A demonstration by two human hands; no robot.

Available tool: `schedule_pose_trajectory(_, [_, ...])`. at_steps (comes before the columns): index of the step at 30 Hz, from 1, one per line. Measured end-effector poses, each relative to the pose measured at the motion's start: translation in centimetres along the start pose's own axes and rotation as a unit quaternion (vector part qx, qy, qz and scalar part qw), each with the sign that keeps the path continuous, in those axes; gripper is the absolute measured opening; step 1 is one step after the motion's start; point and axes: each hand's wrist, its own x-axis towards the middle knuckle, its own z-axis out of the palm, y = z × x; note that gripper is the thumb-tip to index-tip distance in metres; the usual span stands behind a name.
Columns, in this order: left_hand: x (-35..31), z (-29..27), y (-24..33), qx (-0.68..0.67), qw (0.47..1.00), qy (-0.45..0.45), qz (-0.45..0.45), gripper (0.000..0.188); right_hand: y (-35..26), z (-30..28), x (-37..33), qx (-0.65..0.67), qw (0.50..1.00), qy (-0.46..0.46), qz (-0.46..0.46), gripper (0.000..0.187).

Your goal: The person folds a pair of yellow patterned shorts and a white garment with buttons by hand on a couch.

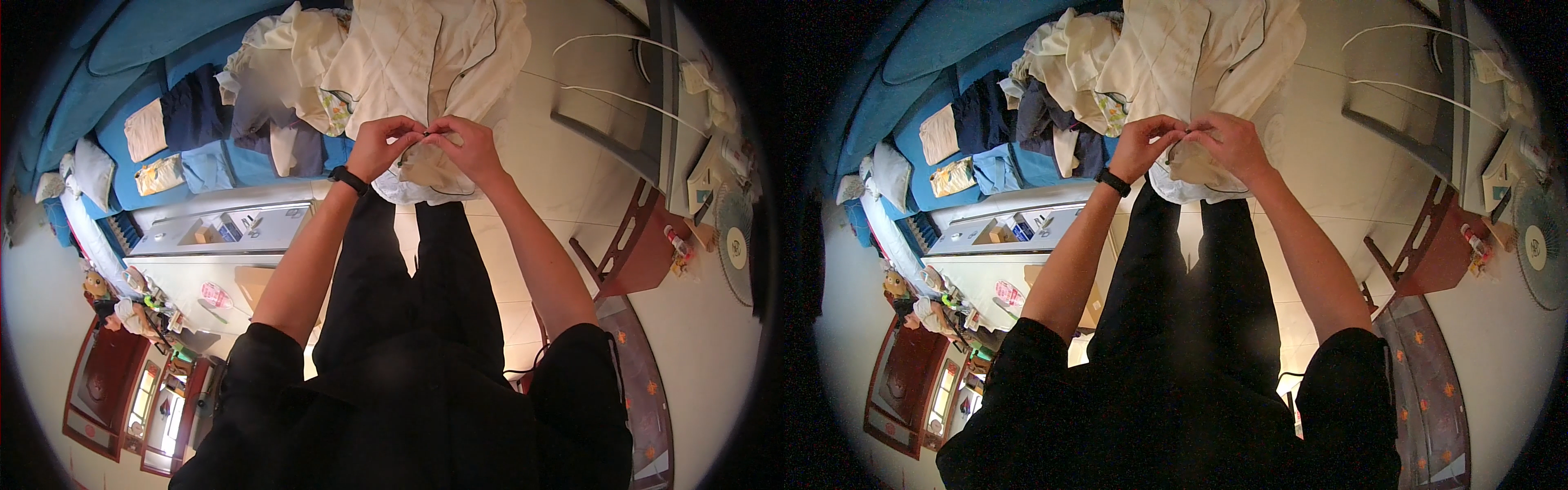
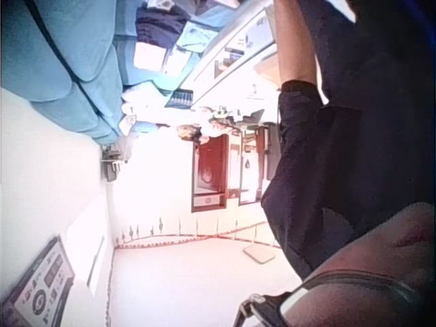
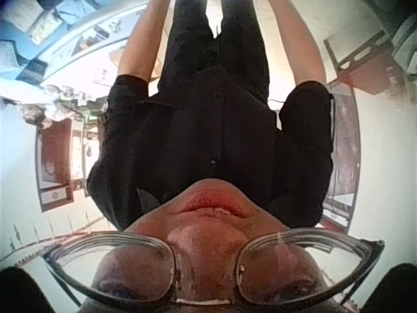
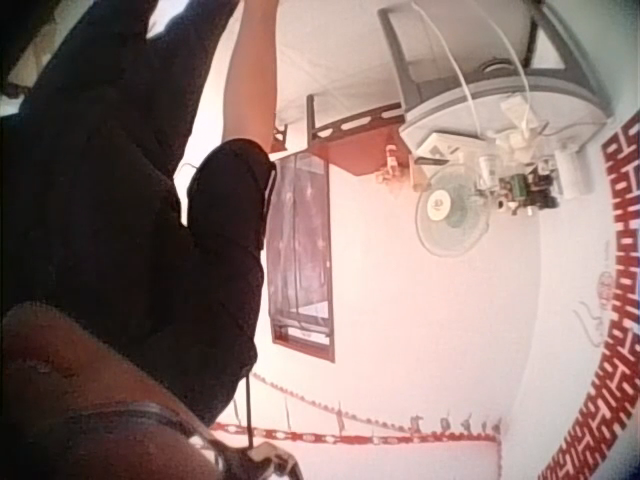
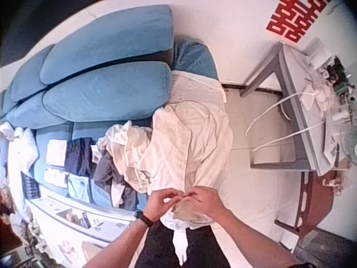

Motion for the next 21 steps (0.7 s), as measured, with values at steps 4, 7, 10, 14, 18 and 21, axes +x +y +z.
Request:
schedule_pose_trajectory(4, [-0.1,0.4,0.0,-0.01,1.0,0.009,0.009,0.017,0.5,-0.4,0.2,0.025,0.999,-0.018,0.036,0.024])
schedule_pose_trajectory(7, [-0.2,0.7,0.0,-0.034,0.999,0.017,0.033,0.017,0.8,-0.7,0.5,0.029,0.999,-0.025,0.039,0.027])
schedule_pose_trajectory(10, [-0.3,0.9,0.0,-0.061,0.997,0.025,0.03,0.016,0.8,-0.9,0.7,0.029,0.998,-0.042,0.048,0.025])
schedule_pose_trajectory(14, [-0.5,1.3,0.2,-0.068,0.997,0.041,0.011,0.016,-0.4,-0.8,0.5,0.026,0.997,-0.052,0.049,0.022])
schedule_pose_trajectory(18, [-0.4,2.0,-0.7,-0.148,0.987,0.059,-0.011,0.016,-0.1,0.0,0.1,0.014,0.999,-0.006,0.04,0.017])
schedule_pose_trajectory(21, [-0.2,2.4,-2.1,-0.197,0.975,0.096,-0.029,0.016,0.9,1.0,-0.4,-0.042,0.999,0.012,-0.007,0.013])
